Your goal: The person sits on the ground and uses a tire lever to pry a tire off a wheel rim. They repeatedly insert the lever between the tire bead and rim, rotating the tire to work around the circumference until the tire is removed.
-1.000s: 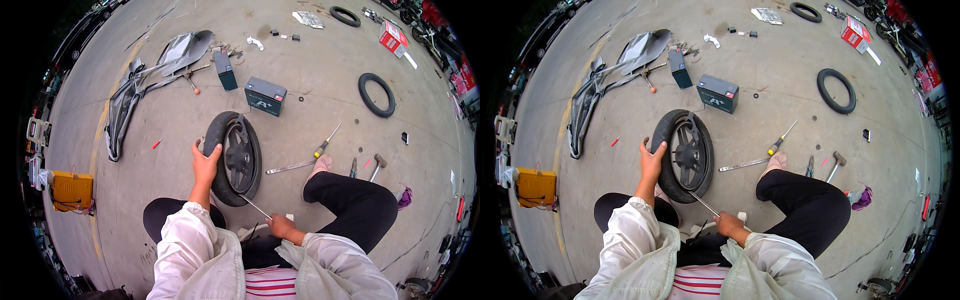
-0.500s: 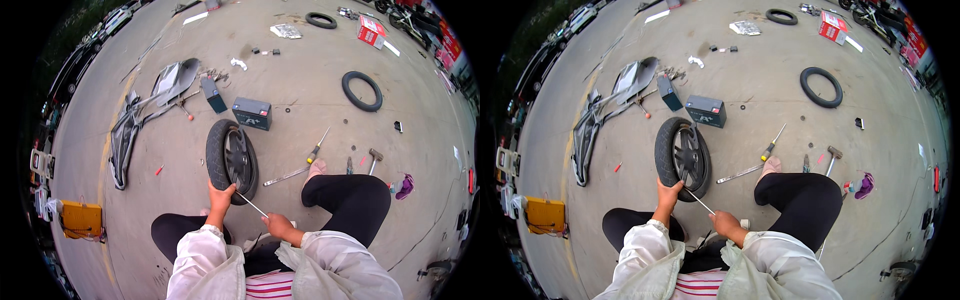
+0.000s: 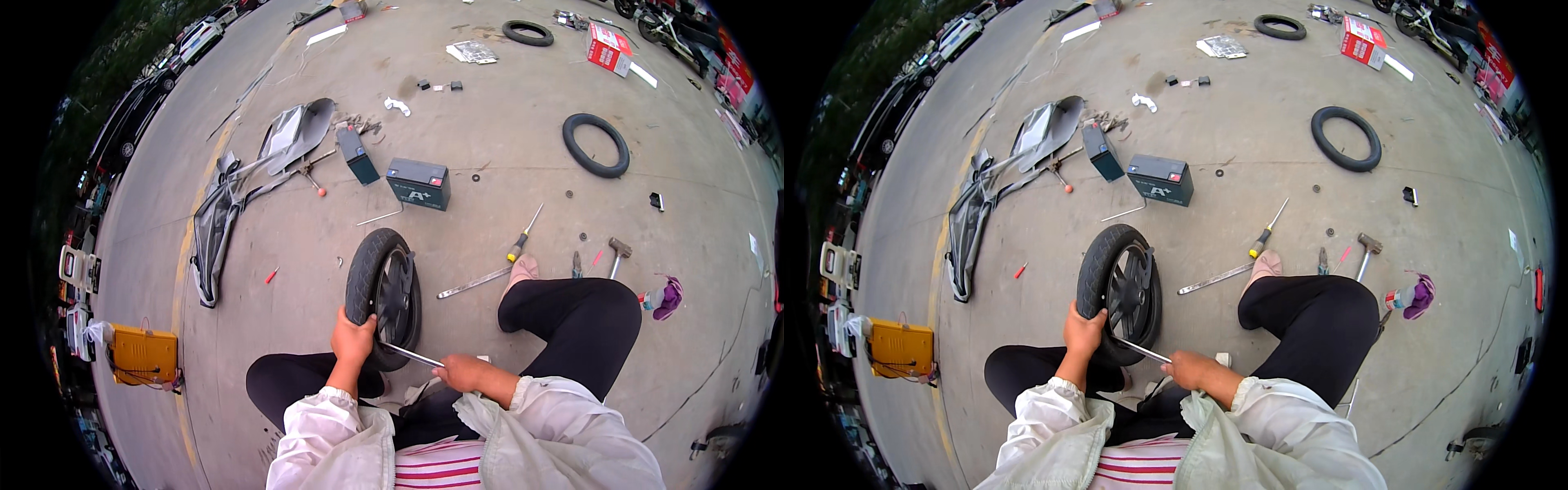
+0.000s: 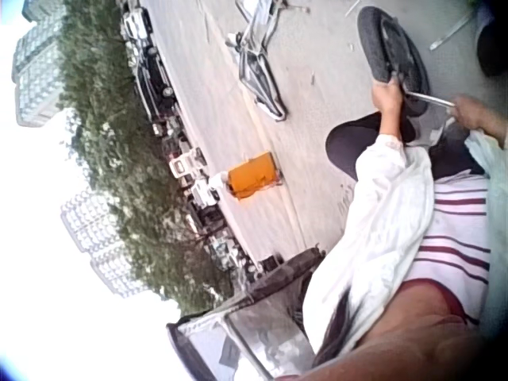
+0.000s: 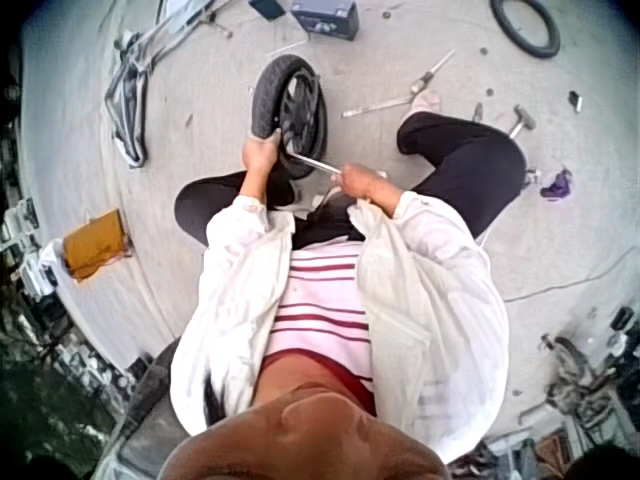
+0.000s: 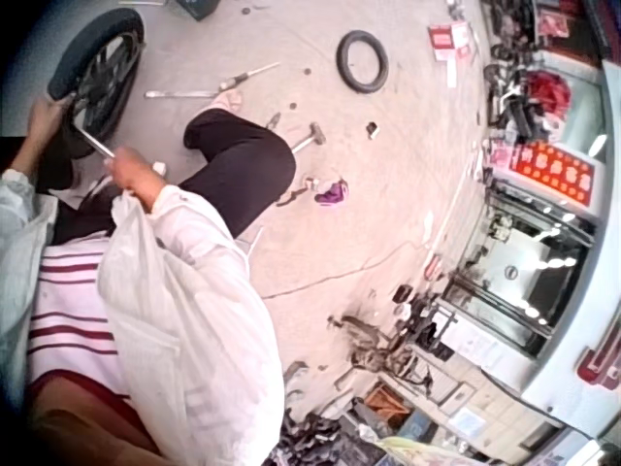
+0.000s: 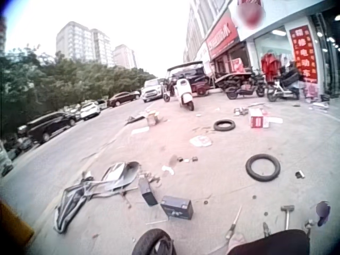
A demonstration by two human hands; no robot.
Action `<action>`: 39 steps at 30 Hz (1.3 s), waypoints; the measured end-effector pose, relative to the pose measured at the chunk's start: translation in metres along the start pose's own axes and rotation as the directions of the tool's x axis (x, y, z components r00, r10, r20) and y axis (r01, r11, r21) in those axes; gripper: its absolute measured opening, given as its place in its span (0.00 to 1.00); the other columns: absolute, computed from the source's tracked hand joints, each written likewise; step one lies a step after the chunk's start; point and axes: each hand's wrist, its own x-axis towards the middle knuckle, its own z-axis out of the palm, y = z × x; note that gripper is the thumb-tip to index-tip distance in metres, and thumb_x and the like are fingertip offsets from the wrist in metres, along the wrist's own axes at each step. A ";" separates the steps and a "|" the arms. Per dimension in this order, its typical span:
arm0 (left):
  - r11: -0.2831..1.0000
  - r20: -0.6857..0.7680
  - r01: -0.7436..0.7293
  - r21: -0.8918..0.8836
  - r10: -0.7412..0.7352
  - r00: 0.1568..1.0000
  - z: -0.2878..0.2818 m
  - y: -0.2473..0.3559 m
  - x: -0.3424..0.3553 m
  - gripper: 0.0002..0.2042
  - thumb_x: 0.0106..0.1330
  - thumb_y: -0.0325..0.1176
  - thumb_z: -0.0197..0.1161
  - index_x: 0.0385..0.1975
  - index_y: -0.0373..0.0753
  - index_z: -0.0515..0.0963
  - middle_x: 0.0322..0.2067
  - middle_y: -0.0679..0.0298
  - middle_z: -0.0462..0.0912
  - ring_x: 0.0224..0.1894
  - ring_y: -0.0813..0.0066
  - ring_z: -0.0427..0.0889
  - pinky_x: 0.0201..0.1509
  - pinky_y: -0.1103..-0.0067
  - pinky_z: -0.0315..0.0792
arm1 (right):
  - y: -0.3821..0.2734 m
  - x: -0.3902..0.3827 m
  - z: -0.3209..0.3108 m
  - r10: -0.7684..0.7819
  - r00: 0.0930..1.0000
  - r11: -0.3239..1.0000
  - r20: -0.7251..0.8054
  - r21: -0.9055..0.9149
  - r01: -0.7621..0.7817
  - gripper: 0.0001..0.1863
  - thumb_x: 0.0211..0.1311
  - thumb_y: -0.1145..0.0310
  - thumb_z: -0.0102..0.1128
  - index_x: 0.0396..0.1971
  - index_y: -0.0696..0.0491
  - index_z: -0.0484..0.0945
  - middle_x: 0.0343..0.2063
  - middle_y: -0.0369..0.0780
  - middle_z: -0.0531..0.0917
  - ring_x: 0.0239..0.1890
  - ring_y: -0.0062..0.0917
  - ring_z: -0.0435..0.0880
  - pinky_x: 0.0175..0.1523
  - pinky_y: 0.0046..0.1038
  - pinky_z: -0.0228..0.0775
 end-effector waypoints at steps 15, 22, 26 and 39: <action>0.991 0.027 -0.006 -0.131 0.010 1.000 -0.005 -0.021 0.063 0.23 0.54 0.43 0.70 0.46 0.37 0.75 0.38 0.50 0.85 0.43 0.51 0.84 0.48 0.66 0.74 | 0.069 0.050 -0.012 -0.077 0.930 0.925 -0.359 -0.373 -0.067 0.15 0.69 0.53 0.50 0.37 0.49 0.78 0.29 0.46 0.84 0.34 0.44 0.84 0.36 0.48 0.72; 0.932 0.053 -0.173 -0.320 0.200 0.978 -0.004 -0.026 0.028 0.29 0.52 0.34 0.74 0.52 0.33 0.71 0.40 0.48 0.84 0.44 0.54 0.84 0.50 0.69 0.74 | 0.035 0.066 -0.053 -0.397 0.822 0.735 -0.409 -0.678 0.017 0.06 0.58 0.63 0.57 0.28 0.47 0.80 0.25 0.40 0.83 0.32 0.37 0.85 0.34 0.40 0.73; 0.918 0.020 -0.235 -0.318 0.255 0.967 0.001 -0.031 0.014 0.28 0.52 0.35 0.74 0.52 0.34 0.71 0.40 0.48 0.84 0.44 0.52 0.84 0.49 0.69 0.75 | 0.004 0.078 -0.068 -0.488 0.830 0.550 -0.271 -0.833 0.051 0.05 0.53 0.65 0.58 0.25 0.45 0.82 0.25 0.36 0.83 0.33 0.32 0.84 0.36 0.36 0.72; 0.933 0.002 -0.251 -0.258 0.260 0.965 0.003 -0.030 0.006 0.28 0.51 0.36 0.73 0.51 0.36 0.71 0.38 0.46 0.83 0.44 0.48 0.83 0.47 0.67 0.75 | -0.052 0.120 -0.072 -0.510 0.860 0.284 0.023 -0.939 0.194 0.05 0.52 0.65 0.60 0.21 0.43 0.85 0.25 0.32 0.84 0.36 0.25 0.83 0.39 0.29 0.69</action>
